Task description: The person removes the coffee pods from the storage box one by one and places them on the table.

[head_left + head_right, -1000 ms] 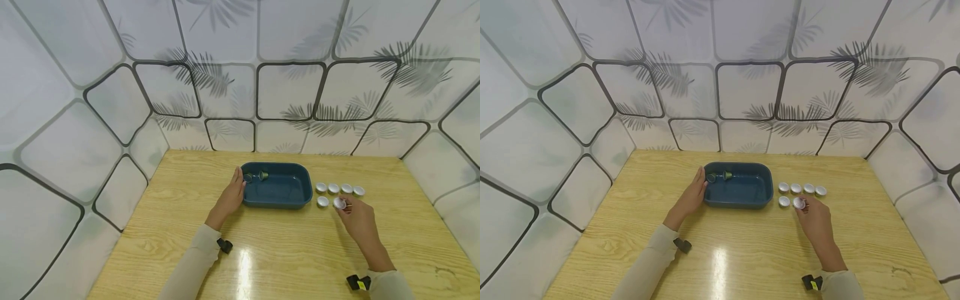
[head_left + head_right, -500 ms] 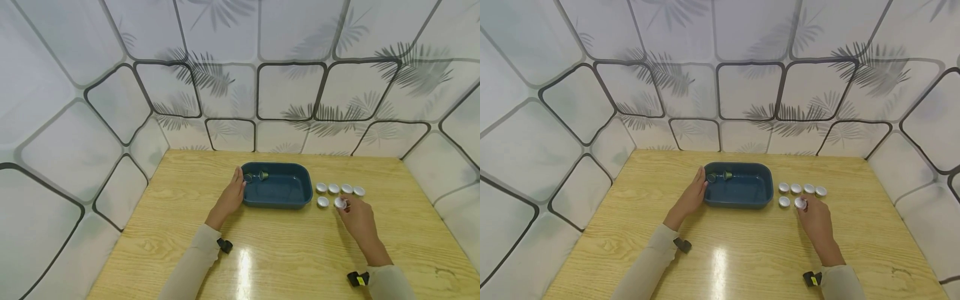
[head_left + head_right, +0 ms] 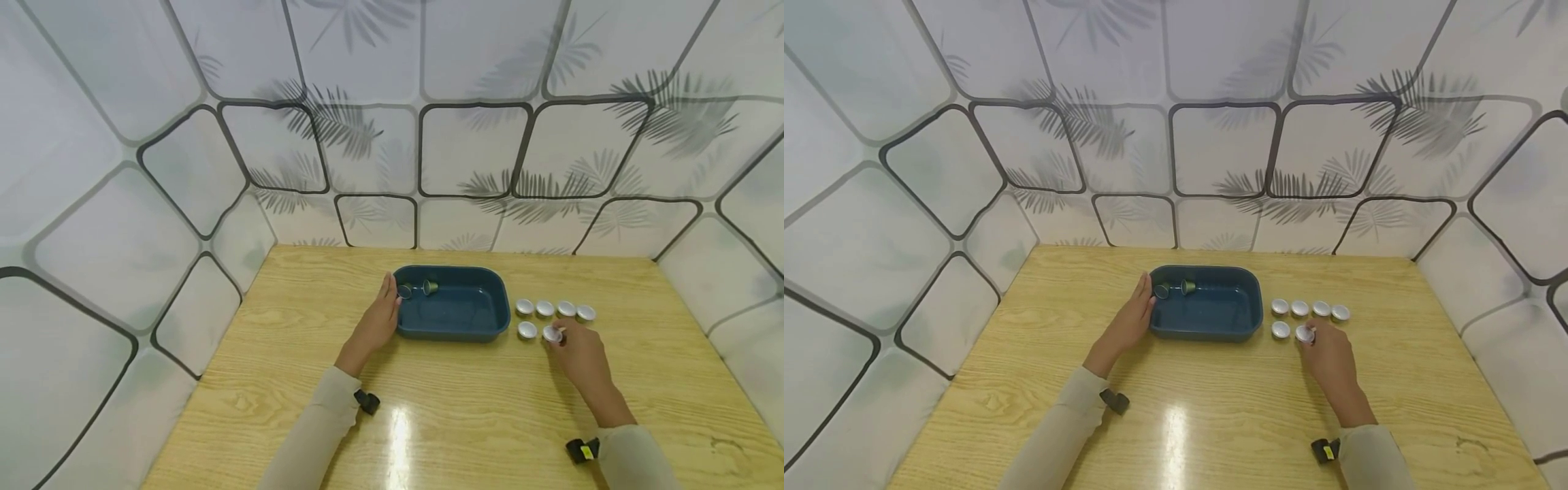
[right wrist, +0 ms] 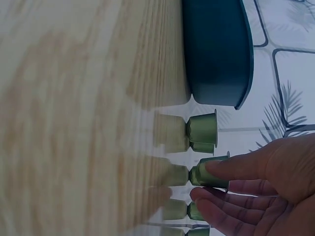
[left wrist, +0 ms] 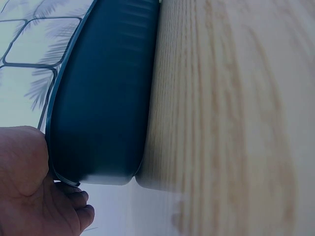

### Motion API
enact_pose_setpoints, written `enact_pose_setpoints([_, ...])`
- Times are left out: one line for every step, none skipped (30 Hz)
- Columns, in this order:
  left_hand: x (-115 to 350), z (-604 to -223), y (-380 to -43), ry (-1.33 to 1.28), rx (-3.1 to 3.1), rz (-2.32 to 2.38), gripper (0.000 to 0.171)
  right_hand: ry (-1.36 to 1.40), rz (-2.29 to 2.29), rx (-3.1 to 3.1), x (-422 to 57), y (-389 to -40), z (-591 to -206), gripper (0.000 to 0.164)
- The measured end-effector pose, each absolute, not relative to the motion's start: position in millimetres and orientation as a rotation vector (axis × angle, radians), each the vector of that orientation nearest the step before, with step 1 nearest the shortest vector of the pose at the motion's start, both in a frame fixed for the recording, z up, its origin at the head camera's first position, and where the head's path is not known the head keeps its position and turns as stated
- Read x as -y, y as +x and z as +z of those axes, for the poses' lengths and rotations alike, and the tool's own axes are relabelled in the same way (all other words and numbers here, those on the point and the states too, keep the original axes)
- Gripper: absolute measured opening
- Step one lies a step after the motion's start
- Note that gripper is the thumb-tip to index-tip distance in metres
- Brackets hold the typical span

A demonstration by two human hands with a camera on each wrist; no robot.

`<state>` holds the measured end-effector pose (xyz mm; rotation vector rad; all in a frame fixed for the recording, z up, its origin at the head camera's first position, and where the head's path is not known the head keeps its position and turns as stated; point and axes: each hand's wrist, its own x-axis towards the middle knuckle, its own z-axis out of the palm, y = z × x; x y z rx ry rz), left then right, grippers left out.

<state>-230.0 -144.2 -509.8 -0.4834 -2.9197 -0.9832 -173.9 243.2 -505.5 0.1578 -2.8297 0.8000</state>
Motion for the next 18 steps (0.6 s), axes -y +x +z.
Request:
enact_pose_setpoints([144.2,-509.7,-229.8,-0.482,2.921,-0.985,0.058,0.155,0.801,2.831,-243.1,-173.9,-505.8,0.025])
enact_pose_setpoints([144.2,-509.5,-229.8,-0.482,2.921,-0.989,0.058,0.151,0.800,2.833,-243.0,-174.0,-506.2,0.024])
enact_pose_setpoints([144.1,-509.4,-229.8,-0.481,2.924,-0.989,0.058,0.149,0.800,2.835,-242.9,-174.4,-506.4,0.024])
enact_pose_setpoints([144.0,-509.2,-229.8,-0.481,2.926,-0.988,0.058,0.146,0.796,2.835,-242.8,-174.5,-506.8,0.024])
enact_pose_setpoints([143.9,-509.2,-230.0,-0.480,2.928,-0.987,0.058,0.144,0.796,2.838,-242.8,-175.1,-507.0,0.024])
enact_pose_setpoints([143.9,-508.7,-229.6,-0.478,2.931,-0.987,0.058,0.143,0.796,2.843,-242.8,-175.8,-507.4,0.024])
enact_pose_setpoints([143.9,-508.8,-229.7,-0.477,2.932,-0.985,0.058,0.140,0.797,2.848,-242.8,-175.9,-507.8,0.024])
enact_pose_setpoints([143.9,-508.9,-229.8,-0.477,2.933,-0.983,0.058,0.136,0.799,2.854,-242.7,-176.1,-508.3,0.024])
enact_pose_setpoints([143.9,-509.1,-229.9,-0.476,2.935,-0.980,0.058,0.136,0.802,2.857,-242.7,-176.2,-508.7,0.025])
enact_pose_setpoints([143.9,-509.3,-230.1,-0.477,2.934,-0.977,0.058,0.135,0.804,2.861,-242.6,-176.3,-509.1,0.025])
enact_pose_setpoints([144.0,-509.5,-230.1,-0.479,2.933,-0.976,0.058,0.132,0.805,2.866,-242.6,-176.4,-509.5,0.026])
enact_pose_setpoints([144.0,-509.6,-230.2,-0.480,2.930,-0.977,0.058,0.131,0.806,2.867,-242.7,-176.6,-509.7,0.026])
enact_pose_setpoints([144.0,-509.7,-230.5,-0.479,2.929,-0.974,0.058,0.131,0.807,2.868,-242.6,-176.8,-509.8,0.025])
enact_pose_setpoints([144.0,-509.7,-230.5,-0.480,2.927,-0.974,0.058,0.135,0.807,2.868,-242.8,-177.3,-509.7,0.025])
enact_pose_setpoints([144.0,-509.8,-230.5,-0.481,2.925,-0.974,0.058,0.138,0.807,2.869,-242.9,-177.8,-509.6,0.025])
enact_pose_setpoints([144.0,-509.9,-230.6,-0.482,2.924,-0.974,0.058,0.138,0.808,2.872,-243.1,-178.3,-509.5,0.025])
enact_pose_setpoints([144.0,-509.9,-230.7,-0.482,2.922,-0.974,0.058,0.137,0.808,2.875,-243.1,-178.5,-509.5,0.025])
enact_pose_setpoints([143.9,-510.0,-230.8,-0.480,2.923,-0.975,0.058,0.137,0.808,2.878,-243.2,-178.8,-509.4,0.025])
